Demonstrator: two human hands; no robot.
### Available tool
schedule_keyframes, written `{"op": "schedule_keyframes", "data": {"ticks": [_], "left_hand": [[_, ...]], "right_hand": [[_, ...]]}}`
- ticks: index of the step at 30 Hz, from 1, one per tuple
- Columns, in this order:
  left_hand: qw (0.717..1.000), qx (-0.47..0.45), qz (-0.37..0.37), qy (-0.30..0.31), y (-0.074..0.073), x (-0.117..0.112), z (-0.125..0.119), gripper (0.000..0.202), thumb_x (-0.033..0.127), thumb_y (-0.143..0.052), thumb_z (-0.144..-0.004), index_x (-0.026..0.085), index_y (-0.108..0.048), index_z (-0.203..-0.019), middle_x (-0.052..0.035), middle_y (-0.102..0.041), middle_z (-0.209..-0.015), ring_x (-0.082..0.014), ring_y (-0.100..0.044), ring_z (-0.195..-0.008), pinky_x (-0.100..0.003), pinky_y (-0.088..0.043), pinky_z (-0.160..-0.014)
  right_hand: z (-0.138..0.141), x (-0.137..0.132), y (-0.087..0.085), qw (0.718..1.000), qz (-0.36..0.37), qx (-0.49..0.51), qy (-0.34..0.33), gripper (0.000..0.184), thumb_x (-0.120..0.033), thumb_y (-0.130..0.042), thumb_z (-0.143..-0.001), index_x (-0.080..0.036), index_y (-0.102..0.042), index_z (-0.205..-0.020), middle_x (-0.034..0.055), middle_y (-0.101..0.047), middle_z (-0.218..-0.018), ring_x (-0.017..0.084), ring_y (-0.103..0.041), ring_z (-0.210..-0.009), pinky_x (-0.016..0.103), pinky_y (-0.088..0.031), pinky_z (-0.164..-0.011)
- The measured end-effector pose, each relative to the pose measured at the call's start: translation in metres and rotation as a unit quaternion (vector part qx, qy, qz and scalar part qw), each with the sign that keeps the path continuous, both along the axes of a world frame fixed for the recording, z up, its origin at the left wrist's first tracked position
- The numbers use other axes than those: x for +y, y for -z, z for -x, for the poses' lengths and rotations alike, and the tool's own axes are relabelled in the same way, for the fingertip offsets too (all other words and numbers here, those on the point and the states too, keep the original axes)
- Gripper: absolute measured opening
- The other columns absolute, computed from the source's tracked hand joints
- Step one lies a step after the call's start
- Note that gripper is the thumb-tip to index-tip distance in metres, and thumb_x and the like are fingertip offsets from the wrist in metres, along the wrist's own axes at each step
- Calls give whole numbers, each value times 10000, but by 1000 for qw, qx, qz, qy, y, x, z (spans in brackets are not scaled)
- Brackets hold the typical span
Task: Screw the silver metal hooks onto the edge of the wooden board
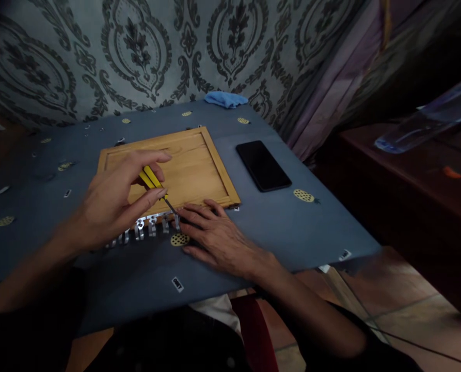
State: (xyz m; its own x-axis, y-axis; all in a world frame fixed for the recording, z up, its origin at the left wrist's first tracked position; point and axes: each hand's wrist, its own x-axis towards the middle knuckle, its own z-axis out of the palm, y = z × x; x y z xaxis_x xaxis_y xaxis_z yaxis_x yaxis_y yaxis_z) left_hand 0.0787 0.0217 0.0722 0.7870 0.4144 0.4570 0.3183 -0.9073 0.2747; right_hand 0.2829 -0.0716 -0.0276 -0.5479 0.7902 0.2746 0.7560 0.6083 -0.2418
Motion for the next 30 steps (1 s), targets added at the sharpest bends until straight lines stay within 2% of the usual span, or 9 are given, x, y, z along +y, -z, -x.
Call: {"op": "schedule_keyframes", "data": {"ticks": [4,9,14,23,30], "left_hand": [[998,-28,61,-20,7,0,0,486,182,-551,-966,162,-373,-1418,-99,-628,-1220,-182,-682,-969,-347,-578,-887],[996,-41,71,-19,8,0,-1,374,194,-565,-954,200,-457,-1312,-63,-643,-1145,-184,-689,-930,-333,-583,-842],[999,-20,48,-3,5,-2,-1,336,175,-554,-974,193,-474,-1299,-60,-660,-1143,-186,-683,-993,-302,-572,-858],[1000,-20,2,-6,5,-2,1,316,233,-570,-994,225,-511,-1304,-58,-663,-1218,-210,-680,-1079,-350,-563,-927],[1000,-7,-7,-14,1,-2,1,329,210,-537,-1001,193,-541,-1330,-70,-659,-1299,-229,-643,-1198,-359,-545,-1002]], "right_hand": [[0,0,-1,1000,6,-2,0,399,-387,-565,-981,-199,-598,-1331,110,-544,-1516,267,-464,-1424,580,-358,-1162],[0,-1,0,1000,12,-2,3,388,-392,-543,-992,-198,-610,-1321,122,-541,-1517,267,-455,-1433,583,-337,-1177],[0,-1,1,1000,12,-3,5,418,-407,-540,-991,-212,-583,-1358,104,-535,-1526,259,-447,-1440,571,-329,-1186],[0,-1,-1,1000,24,0,5,425,-405,-521,-998,-211,-580,-1371,109,-525,-1535,259,-434,-1452,569,-321,-1192],[0,-2,-3,999,36,-7,6,434,-399,-524,-1000,-205,-569,-1387,93,-531,-1532,259,-426,-1454,559,-302,-1204]]}}
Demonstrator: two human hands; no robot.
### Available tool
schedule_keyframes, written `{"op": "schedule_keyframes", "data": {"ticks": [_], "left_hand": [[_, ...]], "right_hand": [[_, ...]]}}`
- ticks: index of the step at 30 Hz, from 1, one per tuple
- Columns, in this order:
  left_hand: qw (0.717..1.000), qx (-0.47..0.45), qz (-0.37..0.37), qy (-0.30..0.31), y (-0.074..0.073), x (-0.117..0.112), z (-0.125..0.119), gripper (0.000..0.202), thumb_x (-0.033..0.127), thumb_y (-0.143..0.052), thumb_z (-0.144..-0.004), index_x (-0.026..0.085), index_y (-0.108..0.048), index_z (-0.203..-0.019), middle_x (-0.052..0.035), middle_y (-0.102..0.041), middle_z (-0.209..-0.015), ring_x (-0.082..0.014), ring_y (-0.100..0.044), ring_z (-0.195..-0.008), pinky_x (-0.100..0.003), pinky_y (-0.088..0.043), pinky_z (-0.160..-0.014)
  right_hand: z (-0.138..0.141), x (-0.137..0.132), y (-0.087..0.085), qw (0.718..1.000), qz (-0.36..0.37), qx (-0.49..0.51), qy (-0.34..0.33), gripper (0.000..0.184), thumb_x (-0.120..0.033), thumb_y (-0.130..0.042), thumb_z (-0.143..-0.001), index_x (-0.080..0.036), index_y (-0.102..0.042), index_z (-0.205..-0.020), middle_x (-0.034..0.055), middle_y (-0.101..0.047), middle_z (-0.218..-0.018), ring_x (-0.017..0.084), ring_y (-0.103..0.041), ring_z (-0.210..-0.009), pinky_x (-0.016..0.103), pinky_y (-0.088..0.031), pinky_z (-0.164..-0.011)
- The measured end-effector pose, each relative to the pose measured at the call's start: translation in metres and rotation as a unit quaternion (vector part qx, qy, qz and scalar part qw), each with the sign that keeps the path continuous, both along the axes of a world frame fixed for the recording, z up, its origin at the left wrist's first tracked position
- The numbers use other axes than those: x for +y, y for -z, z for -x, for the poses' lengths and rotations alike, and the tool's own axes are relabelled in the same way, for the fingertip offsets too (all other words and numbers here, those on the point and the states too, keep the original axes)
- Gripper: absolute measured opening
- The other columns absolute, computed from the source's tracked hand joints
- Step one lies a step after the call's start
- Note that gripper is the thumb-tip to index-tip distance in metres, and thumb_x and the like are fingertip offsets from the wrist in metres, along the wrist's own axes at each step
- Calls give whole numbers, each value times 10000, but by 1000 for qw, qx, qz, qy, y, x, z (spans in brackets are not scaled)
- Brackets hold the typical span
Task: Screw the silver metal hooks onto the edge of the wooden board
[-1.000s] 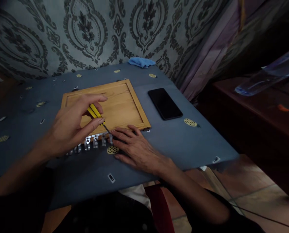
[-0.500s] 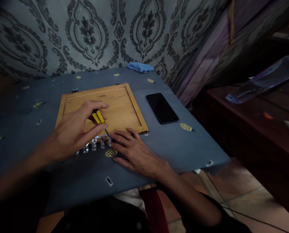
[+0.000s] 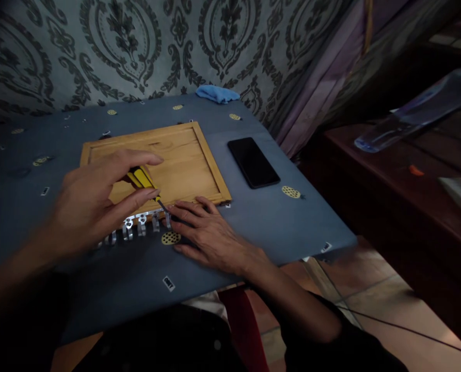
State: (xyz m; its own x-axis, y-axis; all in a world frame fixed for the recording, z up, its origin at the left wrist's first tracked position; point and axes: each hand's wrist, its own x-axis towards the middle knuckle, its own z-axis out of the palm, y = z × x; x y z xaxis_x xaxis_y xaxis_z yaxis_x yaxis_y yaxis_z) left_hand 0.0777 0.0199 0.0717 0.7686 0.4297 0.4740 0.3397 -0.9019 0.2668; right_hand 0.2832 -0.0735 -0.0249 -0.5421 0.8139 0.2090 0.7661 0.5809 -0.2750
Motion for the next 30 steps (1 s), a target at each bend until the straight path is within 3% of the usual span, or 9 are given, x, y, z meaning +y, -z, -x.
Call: {"op": "schedule_keyframes", "data": {"ticks": [9,16,22,26,30], "left_hand": [[1000,15,-12,-8,-1,0,1,346,200,-532,-1002,179,-516,-1347,-61,-660,-1288,-191,-666,-1137,-301,-548,-980],[999,4,-35,3,3,0,1,338,247,-540,-1010,199,-511,-1343,-60,-679,-1183,-209,-684,-1065,-346,-564,-912],[999,4,-30,-20,2,0,1,343,203,-549,-994,199,-518,-1336,-60,-667,-1260,-209,-679,-1095,-330,-562,-926],[1000,-4,-21,0,-1,0,0,324,181,-553,-992,147,-517,-1312,-77,-672,-1247,-189,-677,-1089,-285,-556,-928],[1000,0,-22,-3,2,0,-1,333,203,-548,-1000,170,-506,-1329,-63,-666,-1234,-189,-680,-1074,-289,-562,-912]], "right_hand": [[-1,1,2,1000,4,2,-7,469,-415,-526,-997,-200,-540,-1414,110,-501,-1555,278,-413,-1460,589,-309,-1185],[-1,1,1,1000,-3,6,-5,438,-422,-508,-1004,-210,-568,-1383,104,-524,-1536,266,-424,-1451,563,-312,-1188],[-1,1,2,1000,0,8,-4,435,-411,-534,-994,-202,-578,-1373,110,-529,-1531,265,-422,-1453,569,-298,-1193],[-1,1,1,1000,2,1,-3,465,-409,-538,-991,-214,-545,-1413,104,-511,-1547,267,-418,-1456,574,-299,-1193],[-1,1,2,1000,-6,2,-6,444,-412,-522,-998,-192,-572,-1381,105,-519,-1540,274,-428,-1447,570,-313,-1188]]}}
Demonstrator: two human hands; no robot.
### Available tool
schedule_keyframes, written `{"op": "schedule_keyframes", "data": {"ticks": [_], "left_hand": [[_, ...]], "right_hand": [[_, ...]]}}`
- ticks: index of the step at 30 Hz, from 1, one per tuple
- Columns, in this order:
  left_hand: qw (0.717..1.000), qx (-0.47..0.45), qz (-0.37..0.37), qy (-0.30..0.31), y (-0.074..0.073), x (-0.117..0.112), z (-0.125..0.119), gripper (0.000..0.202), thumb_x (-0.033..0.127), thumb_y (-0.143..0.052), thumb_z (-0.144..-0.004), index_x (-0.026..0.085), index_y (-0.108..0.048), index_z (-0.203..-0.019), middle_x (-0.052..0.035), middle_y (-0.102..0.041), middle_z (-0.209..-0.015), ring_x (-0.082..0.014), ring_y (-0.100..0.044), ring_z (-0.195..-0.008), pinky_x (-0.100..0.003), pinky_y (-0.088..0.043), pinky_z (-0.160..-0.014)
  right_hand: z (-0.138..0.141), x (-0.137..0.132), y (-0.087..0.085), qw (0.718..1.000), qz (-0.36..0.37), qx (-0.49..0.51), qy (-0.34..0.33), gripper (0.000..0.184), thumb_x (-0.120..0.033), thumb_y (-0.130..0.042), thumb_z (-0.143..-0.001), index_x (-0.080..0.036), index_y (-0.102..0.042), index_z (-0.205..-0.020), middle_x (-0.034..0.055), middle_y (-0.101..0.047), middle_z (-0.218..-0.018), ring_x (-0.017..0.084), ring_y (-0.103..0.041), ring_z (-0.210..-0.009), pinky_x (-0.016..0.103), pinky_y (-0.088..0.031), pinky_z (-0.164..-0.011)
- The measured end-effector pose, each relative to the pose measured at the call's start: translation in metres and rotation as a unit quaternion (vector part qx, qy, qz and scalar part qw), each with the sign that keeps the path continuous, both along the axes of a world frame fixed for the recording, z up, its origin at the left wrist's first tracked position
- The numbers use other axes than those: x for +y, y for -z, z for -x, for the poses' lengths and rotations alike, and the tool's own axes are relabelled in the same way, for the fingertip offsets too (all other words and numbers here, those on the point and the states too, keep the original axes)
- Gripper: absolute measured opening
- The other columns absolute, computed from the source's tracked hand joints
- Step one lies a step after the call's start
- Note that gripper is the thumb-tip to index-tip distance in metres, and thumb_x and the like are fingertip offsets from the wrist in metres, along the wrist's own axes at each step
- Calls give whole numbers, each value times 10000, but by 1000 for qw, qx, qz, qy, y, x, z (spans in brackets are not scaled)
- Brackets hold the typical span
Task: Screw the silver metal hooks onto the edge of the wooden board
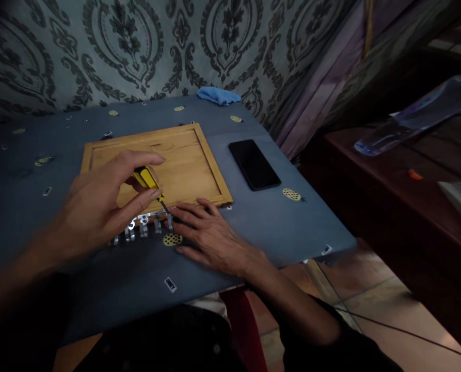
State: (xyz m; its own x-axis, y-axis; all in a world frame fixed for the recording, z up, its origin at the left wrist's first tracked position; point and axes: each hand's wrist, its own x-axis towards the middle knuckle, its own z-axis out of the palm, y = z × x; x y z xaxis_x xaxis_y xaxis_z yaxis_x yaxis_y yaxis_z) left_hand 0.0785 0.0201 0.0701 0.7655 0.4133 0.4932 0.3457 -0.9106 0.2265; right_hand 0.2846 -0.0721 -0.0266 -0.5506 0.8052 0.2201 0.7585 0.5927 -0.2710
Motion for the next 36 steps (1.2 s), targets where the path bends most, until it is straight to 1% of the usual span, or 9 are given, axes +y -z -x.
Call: {"op": "schedule_keyframes", "data": {"ticks": [4,7,14,17,20,24,26,30,36], "left_hand": [[1000,-6,-20,-2,2,0,0,331,225,-569,-991,190,-523,-1317,-54,-673,-1177,-200,-685,-1028,-322,-570,-888],[1000,-8,-16,-10,1,0,0,312,210,-550,-994,203,-538,-1305,-50,-677,-1188,-209,-681,-1047,-345,-565,-912],[999,-3,33,-5,-3,0,1,336,200,-544,-988,189,-520,-1324,-50,-666,-1248,-192,-684,-1048,-308,-561,-925],[1000,-2,26,-7,-1,0,0,320,221,-541,-993,198,-525,-1312,-42,-671,-1233,-198,-681,-1071,-323,-561,-937],[1000,-3,13,-18,0,-1,-2,301,248,-548,-996,205,-538,-1294,-45,-678,-1209,-208,-683,-1069,-342,-562,-939],[1000,-1,9,-25,-1,-2,-1,299,223,-550,-990,201,-546,-1287,-56,-676,-1219,-214,-673,-1100,-344,-553,-955],[1000,1,18,-25,-3,-2,0,306,217,-540,-990,202,-537,-1296,-55,-673,-1230,-212,-674,-1094,-338,-555,-949],[999,2,35,-17,-6,-3,2,315,209,-536,-991,188,-522,-1305,-50,-672,-1223,-196,-681,-1048,-294,-562,-894],[999,10,33,-1,-8,-2,5,327,157,-531,-982,204,-518,-1306,-49,-668,-1227,-174,-677,-992,-261,-557,-834]], "right_hand": [[0,1,1,1000,-5,-1,-1,439,-415,-515,-999,-195,-574,-1374,110,-521,-1538,278,-417,-1455,588,-309,-1187],[0,0,0,1000,1,-3,0,424,-407,-528,-995,-191,-587,-1354,118,-527,-1531,277,-430,-1447,589,-317,-1183],[1,0,-2,1000,2,4,-1,438,-399,-551,-984,-208,-567,-1378,111,-528,-1531,273,-443,-1438,589,-331,-1177],[1,0,-1,1000,2,1,-2,454,-399,-551,-984,-210,-551,-1398,110,-511,-1545,271,-429,-1451,585,-324,-1183],[1,0,-1,1000,-2,1,1,442,-398,-547,-985,-207,-566,-1383,107,-525,-1535,275,-438,-1444,584,-323,-1185],[1,-1,0,1000,-3,6,2,445,-413,-529,-992,-212,-567,-1387,110,-529,-1529,274,-445,-1436,589,-327,-1182],[1,-1,0,1000,-3,11,2,447,-405,-535,-989,-209,-567,-1389,114,-536,-1522,275,-454,-1428,589,-334,-1177],[1,0,0,1000,-6,15,1,458,-396,-546,-984,-198,-558,-1398,117,-544,-1514,276,-449,-1431,589,-331,-1178],[1,0,0,1000,-8,10,0,445,-401,-531,-991,-209,-561,-1391,107,-563,-1497,276,-457,-1423,585,-337,-1174]]}}
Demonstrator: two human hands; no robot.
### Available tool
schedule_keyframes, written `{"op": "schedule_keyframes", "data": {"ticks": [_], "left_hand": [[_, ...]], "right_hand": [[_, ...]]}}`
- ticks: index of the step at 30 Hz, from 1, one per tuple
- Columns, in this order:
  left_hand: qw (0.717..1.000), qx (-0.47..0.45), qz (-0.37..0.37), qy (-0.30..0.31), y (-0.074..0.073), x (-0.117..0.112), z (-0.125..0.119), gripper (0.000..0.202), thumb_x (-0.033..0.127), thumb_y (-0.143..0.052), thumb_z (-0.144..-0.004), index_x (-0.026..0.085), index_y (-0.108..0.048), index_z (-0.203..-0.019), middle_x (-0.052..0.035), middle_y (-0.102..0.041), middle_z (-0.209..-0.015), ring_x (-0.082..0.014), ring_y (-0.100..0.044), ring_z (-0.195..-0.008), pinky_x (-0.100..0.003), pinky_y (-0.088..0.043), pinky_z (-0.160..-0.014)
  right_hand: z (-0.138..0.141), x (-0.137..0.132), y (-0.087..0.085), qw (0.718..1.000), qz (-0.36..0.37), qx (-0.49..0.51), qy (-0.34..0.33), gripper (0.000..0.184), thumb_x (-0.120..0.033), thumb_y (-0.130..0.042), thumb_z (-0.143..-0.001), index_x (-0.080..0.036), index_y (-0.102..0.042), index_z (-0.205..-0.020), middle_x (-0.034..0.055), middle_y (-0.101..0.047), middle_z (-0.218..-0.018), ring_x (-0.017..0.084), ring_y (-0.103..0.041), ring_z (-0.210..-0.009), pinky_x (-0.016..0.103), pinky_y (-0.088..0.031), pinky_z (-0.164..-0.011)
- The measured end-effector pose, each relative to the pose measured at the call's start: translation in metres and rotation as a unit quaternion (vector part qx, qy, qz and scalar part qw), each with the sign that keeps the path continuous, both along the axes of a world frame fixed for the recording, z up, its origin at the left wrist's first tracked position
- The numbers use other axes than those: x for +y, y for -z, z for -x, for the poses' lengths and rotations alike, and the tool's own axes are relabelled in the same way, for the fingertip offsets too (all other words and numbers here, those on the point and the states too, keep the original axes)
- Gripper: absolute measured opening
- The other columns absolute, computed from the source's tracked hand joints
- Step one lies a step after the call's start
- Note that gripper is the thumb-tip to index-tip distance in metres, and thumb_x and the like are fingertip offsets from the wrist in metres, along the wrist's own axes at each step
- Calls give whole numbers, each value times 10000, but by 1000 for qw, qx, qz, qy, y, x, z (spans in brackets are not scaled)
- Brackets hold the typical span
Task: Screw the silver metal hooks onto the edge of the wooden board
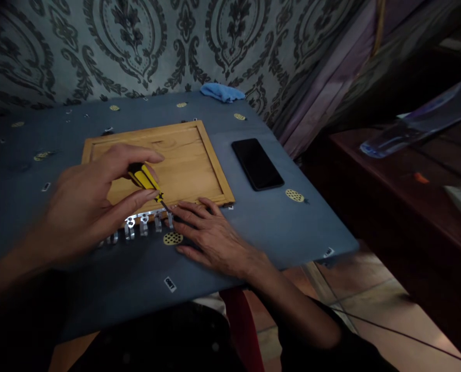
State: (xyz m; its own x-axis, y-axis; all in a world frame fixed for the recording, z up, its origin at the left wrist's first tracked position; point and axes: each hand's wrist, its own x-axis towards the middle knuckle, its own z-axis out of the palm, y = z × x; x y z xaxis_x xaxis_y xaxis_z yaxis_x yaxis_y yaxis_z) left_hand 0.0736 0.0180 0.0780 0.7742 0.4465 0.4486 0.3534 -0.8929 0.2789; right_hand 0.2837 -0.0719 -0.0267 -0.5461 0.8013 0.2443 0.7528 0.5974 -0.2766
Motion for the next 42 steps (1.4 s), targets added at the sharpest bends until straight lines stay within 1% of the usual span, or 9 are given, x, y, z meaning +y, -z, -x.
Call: {"op": "schedule_keyframes", "data": {"ticks": [4,7,12,19,24,27,31,36,42], "left_hand": [[1000,4,-5,-5,-4,1,2,358,170,-537,-975,220,-501,-1328,-58,-667,-1235,-178,-681,-934,-260,-559,-731],[999,-17,-2,-31,-11,0,5,308,210,-559,-970,247,-536,-1275,-27,-674,-1215,-196,-683,-984,-293,-567,-810],[995,-39,21,-90,-19,-2,8,320,296,-609,-955,272,-558,-1270,-18,-674,-1173,-199,-686,-922,-333,-544,-862],[999,-13,4,-30,-11,2,4,308,253,-557,-965,218,-566,-1271,-42,-684,-1206,-204,-696,-950,-280,-541,-812],[999,8,2,-38,-9,1,2,317,191,-532,-984,206,-543,-1300,-25,-664,-1246,-181,-685,-981,-254,-526,-850],[999,-1,-3,-35,-6,1,2,330,199,-557,-968,219,-541,-1297,-13,-668,-1244,-183,-680,-1002,-260,-544,-847],[999,14,-4,-34,-3,3,1,348,198,-553,-975,228,-529,-1321,-21,-674,-1248,-182,-676,-1064,-266,-551,-912],[1000,18,-8,-5,-2,4,-1,306,180,-523,-983,211,-544,-1287,-22,-684,-1219,-178,-682,-1069,-252,-557,-893],[1000,4,4,-22,-6,4,1,298,215,-541,-974,216,-560,-1272,-25,-686,-1199,-200,-685,-1061,-258,-550,-874]], "right_hand": [[0,0,0,1000,1,0,-1,459,-398,-553,-980,-206,-558,-1397,109,-548,-1512,281,-459,-1420,588,-339,-1172],[0,0,-1,1000,8,2,1,465,-396,-549,-983,-210,-549,-1409,110,-537,-1522,278,-454,-1428,592,-337,-1175],[0,0,-1,1000,7,0,-1,450,-394,-524,-997,-206,-547,-1405,100,-539,-1523,275,-443,-1441,578,-333,-1179],[0,0,-1,1000,7,1,1,454,-402,-519,-996,-208,-549,-1405,105,-548,-1513,277,-456,-1427,585,-338,-1174],[0,0,-1,1000,8,0,-2,450,-400,-531,-990,-207,-555,-1396,100,-552,-1510,275,-440,-1441,578,-324,-1185],[0,0,0,1000,13,6,-2,461,-399,-552,-981,-207,-554,-1400,104,-541,-1521,275,-429,-1447,588,-317,-1186],[0,0,-1,1000,17,12,-3,467,-383,-573,-971,-203,-558,-1401,104,-547,-1515,278,-437,-1441,595,-318,-1185],[-1,0,-2,1000,24,2,-2,451,-396,-540,-987,-205,-564,-1395,97,-537,-1526,280,-431,-1447,590,-308,-1193],[-1,0,1,1000,15,6,-2,462,-414,-519,-998,-199,-552,-1405,100,-529,-1533,279,-417,-1456,586,-299,-1195]]}}
